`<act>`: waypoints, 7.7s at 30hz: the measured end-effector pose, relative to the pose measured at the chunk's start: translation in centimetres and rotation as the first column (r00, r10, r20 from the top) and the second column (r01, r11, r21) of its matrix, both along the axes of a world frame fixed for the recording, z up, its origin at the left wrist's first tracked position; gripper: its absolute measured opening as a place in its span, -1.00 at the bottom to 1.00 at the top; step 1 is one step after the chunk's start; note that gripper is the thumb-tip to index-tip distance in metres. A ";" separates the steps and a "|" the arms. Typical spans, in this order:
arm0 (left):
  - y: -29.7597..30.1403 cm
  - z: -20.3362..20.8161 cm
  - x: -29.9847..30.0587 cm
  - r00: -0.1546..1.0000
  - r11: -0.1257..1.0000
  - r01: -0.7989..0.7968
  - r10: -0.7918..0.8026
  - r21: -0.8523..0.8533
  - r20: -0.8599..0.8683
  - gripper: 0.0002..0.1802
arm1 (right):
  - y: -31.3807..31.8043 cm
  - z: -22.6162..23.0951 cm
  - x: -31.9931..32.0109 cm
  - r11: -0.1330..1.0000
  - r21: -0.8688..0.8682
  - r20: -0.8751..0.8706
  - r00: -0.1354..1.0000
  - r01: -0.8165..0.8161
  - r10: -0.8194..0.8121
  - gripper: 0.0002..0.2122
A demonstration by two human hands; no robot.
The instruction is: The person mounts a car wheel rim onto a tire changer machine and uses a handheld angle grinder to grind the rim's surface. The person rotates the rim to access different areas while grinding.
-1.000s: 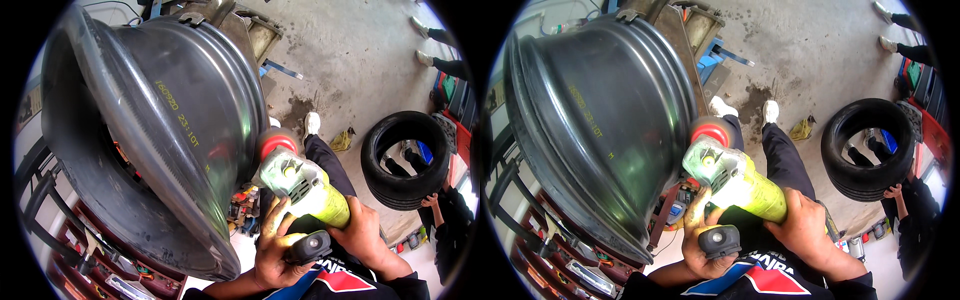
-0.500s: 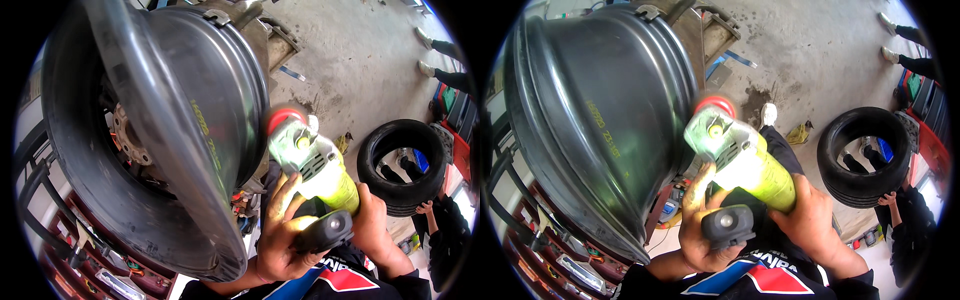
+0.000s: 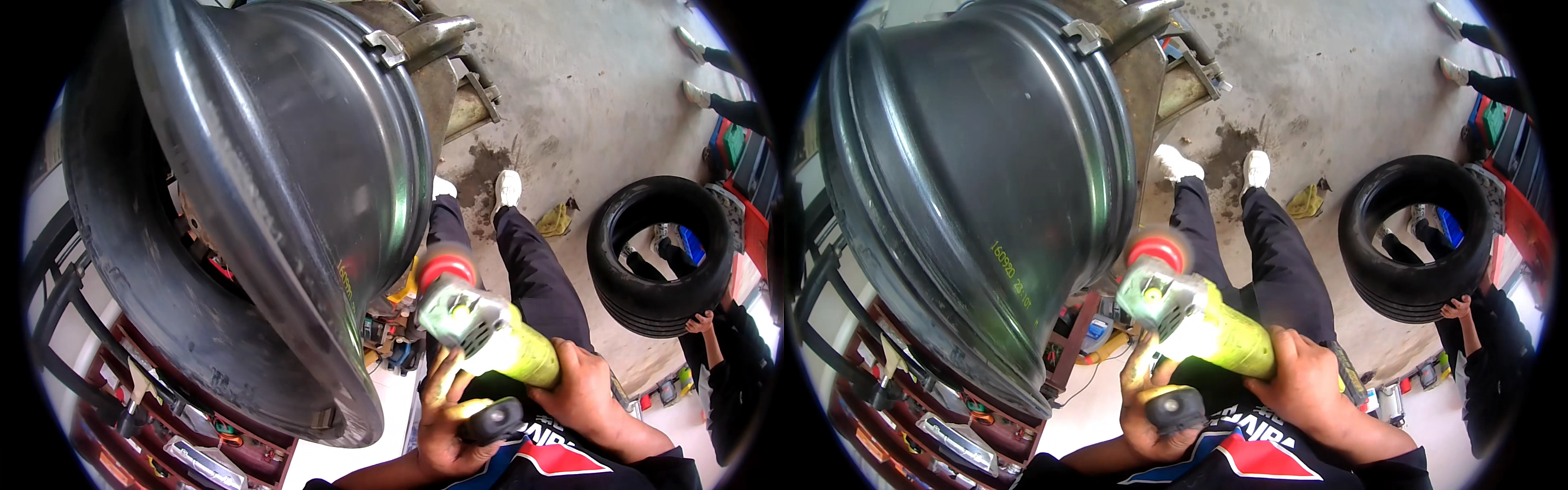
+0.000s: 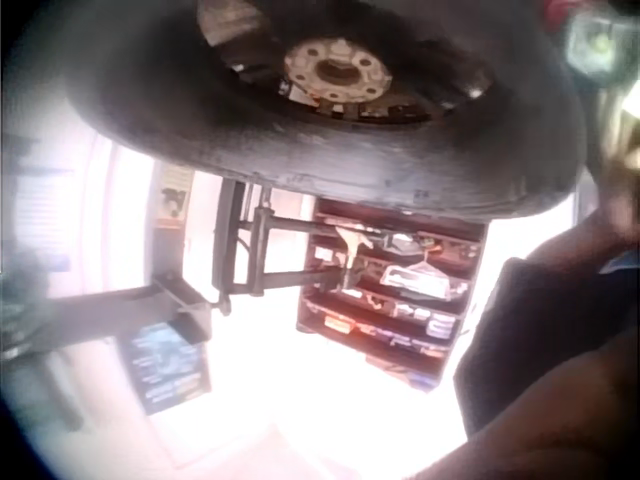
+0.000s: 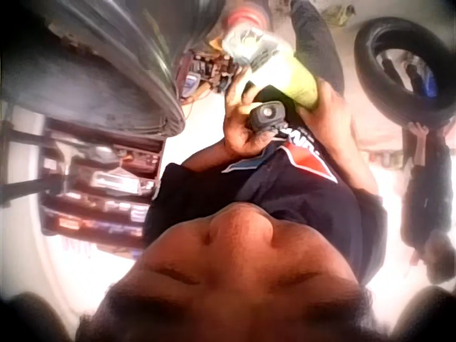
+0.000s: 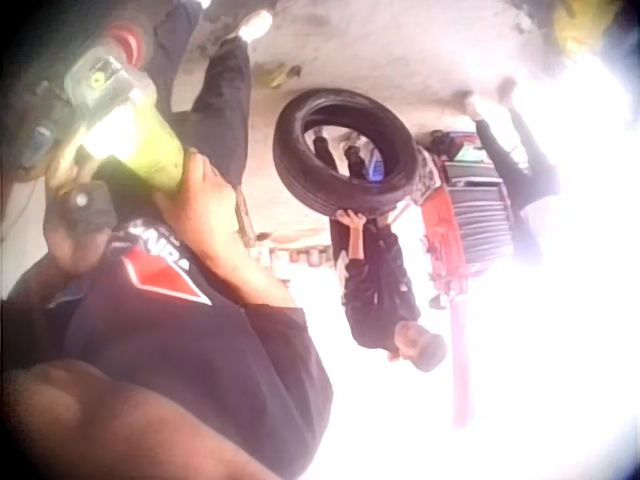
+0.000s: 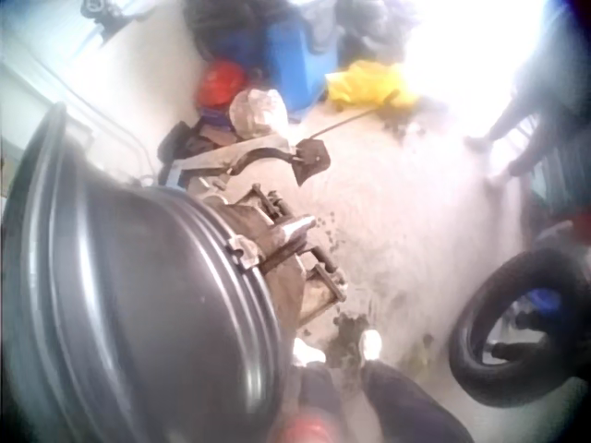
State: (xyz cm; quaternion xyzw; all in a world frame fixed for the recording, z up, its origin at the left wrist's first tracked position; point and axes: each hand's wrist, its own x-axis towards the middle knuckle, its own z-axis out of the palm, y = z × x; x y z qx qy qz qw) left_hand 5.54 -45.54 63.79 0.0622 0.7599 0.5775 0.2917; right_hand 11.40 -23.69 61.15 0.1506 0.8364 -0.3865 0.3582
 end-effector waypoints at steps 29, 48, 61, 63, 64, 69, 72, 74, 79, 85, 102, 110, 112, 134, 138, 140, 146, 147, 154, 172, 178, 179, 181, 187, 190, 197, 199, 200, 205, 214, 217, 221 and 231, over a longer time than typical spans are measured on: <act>-0.9 -2.0 0.0 0.995 0.998 0.056 -0.054 0.018 -0.084 -0.45 | -1.5 -0.9 0.1 0.991 0.125 -0.123 0.992 0.051 -0.036 -0.36; -2.1 0.0 2.9 0.984 0.978 -0.131 0.148 -0.160 0.100 -0.47 | -2.7 -2.4 1.1 0.999 0.010 -0.151 0.988 -0.038 0.039 -0.40; -3.3 0.6 4.6 0.989 0.957 -0.107 0.131 -0.271 0.071 -0.53 | -4.1 -4.9 2.8 0.989 -0.127 -0.155 0.986 -0.076 0.055 -0.36; -3.2 0.0 4.5 0.997 0.969 -0.070 0.073 -0.238 0.004 -0.53 | -3.8 -5.0 2.8 0.993 -0.106 -0.161 0.986 -0.051 0.034 -0.37; -3.1 -0.3 4.4 0.996 0.970 -0.084 0.091 -0.226 0.019 -0.54 | -3.6 -5.0 2.7 0.995 -0.095 -0.165 0.986 -0.040 0.024 -0.37; -3.0 -0.9 4.2 0.999 0.981 -0.029 0.022 -0.190 -0.041 -0.47 | -3.0 -4.9 2.5 0.996 -0.080 -0.171 0.985 -0.029 0.015 -0.38; -2.8 -0.7 3.9 1.000 0.981 -0.016 0.017 -0.195 0.007 -0.31 | -2.9 -4.8 2.6 0.996 -0.085 -0.144 0.989 -0.028 0.015 -0.39; -2.4 -0.6 3.5 1.000 0.981 -0.010 0.008 -0.192 -0.010 -0.33 | -2.8 -4.7 2.5 0.996 -0.086 -0.135 0.991 -0.021 0.009 -0.39; -0.8 -1.3 2.0 0.995 0.985 -0.021 0.003 -0.169 -0.104 -0.52 | -1.6 -4.6 1.6 0.999 -0.041 -0.165 0.986 0.019 -0.026 -0.39; -1.2 -1.2 1.1 0.969 0.953 0.140 -0.188 -0.268 -0.161 -0.17 | -0.8 -4.1 1.0 0.999 -0.047 -0.147 0.989 -0.002 -0.005 -0.37; 2.7 -2.0 -3.7 0.973 0.986 0.122 -0.142 -0.117 -0.180 -0.30 | 2.3 -3.6 -2.8 0.998 0.040 -0.144 0.988 0.055 -0.049 -0.45; 5.1 -2.3 -7.3 0.980 0.999 0.045 -0.044 -0.001 -0.194 -0.56 | 4.2 -3.1 -5.8 0.993 0.114 -0.201 0.980 0.033 -0.009 -0.54; 5.6 -2.5 -8.1 0.975 0.998 0.053 -0.047 0.023 -0.215 -0.58 | 4.5 -3.0 -6.7 0.991 0.125 -0.215 0.976 0.045 -0.018 -0.54; 0.7 1.3 2.6 0.979 0.966 -0.192 0.200 -0.172 0.033 -0.46 | 0.6 -0.4 -1.2 0.995 -0.022 -0.085 0.991 -0.102 0.100 -0.33; 0.0 1.0 2.9 0.972 0.963 -0.227 0.234 -0.144 0.031 -0.45 | 0.3 0.0 -1.9 0.990 0.002 -0.077 0.987 -0.142 0.142 -0.34; -0.2 0.6 2.7 0.968 0.964 -0.244 0.248 -0.109 0.030 -0.44 | 0.4 0.2 -2.4 0.985 0.020 -0.093 0.981 -0.169 0.170 -0.36; -0.8 0.1 1.8 0.965 0.970 -0.241 0.243 -0.039 0.102 -0.44 | 0.3 0.8 -3.9 0.977 0.090 -0.075 0.977 -0.194 0.201 -0.40; -0.8 0.2 1.5 0.962 0.972 -0.232 0.233 -0.022 0.139 -0.44 | 0.3 1.0 -4.1 0.978 0.096 -0.074 0.979 -0.184 0.192 -0.41; 1.1 -0.8 -1.9 0.986 0.985 -0.167 0.168 0.045 -0.014 -0.36 | 1.0 1.2 -5.1 0.978 0.170 -0.084 0.987 -0.120 0.136 -0.43; 8.7 -2.9 -6.2 0.965 0.987 0.120 -0.089 0.111 -0.246 -0.45 | 5.2 -1.8 -3.0 0.968 0.040 -0.145 0.960 0.247 -0.238 -0.53; 7.4 -1.8 -3.3 0.966 0.989 0.103 -0.126 -0.111 -0.227 -0.27 | 4.2 -2.9 -0.6 0.976 -0.068 0.004 0.978 0.206 -0.206 -0.42; 7.2 -1.8 -3.4 0.963 0.988 0.100 -0.126 -0.121 -0.238 -0.26 | 4.1 -3.0 -0.7 0.976 -0.079 0.006 0.979 0.204 -0.205 -0.42; 7.1 -1.4 -3.5 0.962 0.985 0.091 -0.125 -0.146 -0.242 -0.24 | 4.1 -2.9 -1.1 0.978 -0.081 0.022 0.981 0.192 -0.190 -0.41; 6.3 -1.6 -5.5 0.947 0.978 0.138 -0.177 -0.157 -0.270 -0.23 | 3.6 -2.8 -3.3 0.987 -0.004 -0.026 0.987 0.160 -0.160 -0.42; 5.8 -1.7 -6.2 0.950 0.981 0.134 -0.168 -0.143 -0.265 -0.25 | 3.1 -2.6 -4.1 0.989 0.017 -0.013 0.989 0.145 -0.144 -0.43; 5.3 -1.9 -7.3 0.950 0.981 0.141 -0.173 -0.136 -0.260 -0.27 | 2.5 -2.5 -5.1 0.990 0.041 -0.051 0.989 0.139 -0.136 -0.42; 5.4 -2.1 -7.7 0.948 0.983 0.135 -0.165 -0.125 -0.271 -0.26 | 2.6 -2.5 -5.4 0.989 0.046 -0.034 0.990 0.142 -0.140 -0.42; 5.5 -2.2 -7.9 0.948 0.985 0.129 -0.157 -0.117 -0.276 -0.25 | 2.7 -2.5 -5.6 0.988 0.049 -0.028 0.989 0.143 -0.142 -0.42; 6.3 -2.0 -9.2 0.972 0.996 0.071 -0.082 -0.058 -0.219 -0.46 | 3.2 -2.7 -6.7 0.989 0.061 -0.063 0.989 0.136 -0.132 -0.43; 7.1 -3.1 -12.1 0.962 0.995 0.103 -0.098 0.008 -0.255 -0.58 | 4.1 -3.7 -8.9 0.981 0.040 -0.141 0.973 0.190 -0.183 -0.48; 7.3 -3.8 -12.5 0.948 0.994 0.105 -0.087 0.041 -0.305 -0.54 | 4.2 -3.8 -9.3 0.976 0.057 -0.168 0.965 0.212 -0.200 -0.49; 7.2 -4.4 -12.1 0.941 0.990 0.127 -0.103 0.054 -0.321 -0.43 | 4.2 -3.6 -8.7 0.964 0.103 -0.210 0.953 0.245 -0.220 -0.52; 6.5 -2.3 -8.6 0.991 0.987 0.055 -0.035 0.153 -0.132 -0.59 | 3.2 -1.2 -5.6 0.975 0.094 -0.118 0.974 0.203 -0.191 -0.48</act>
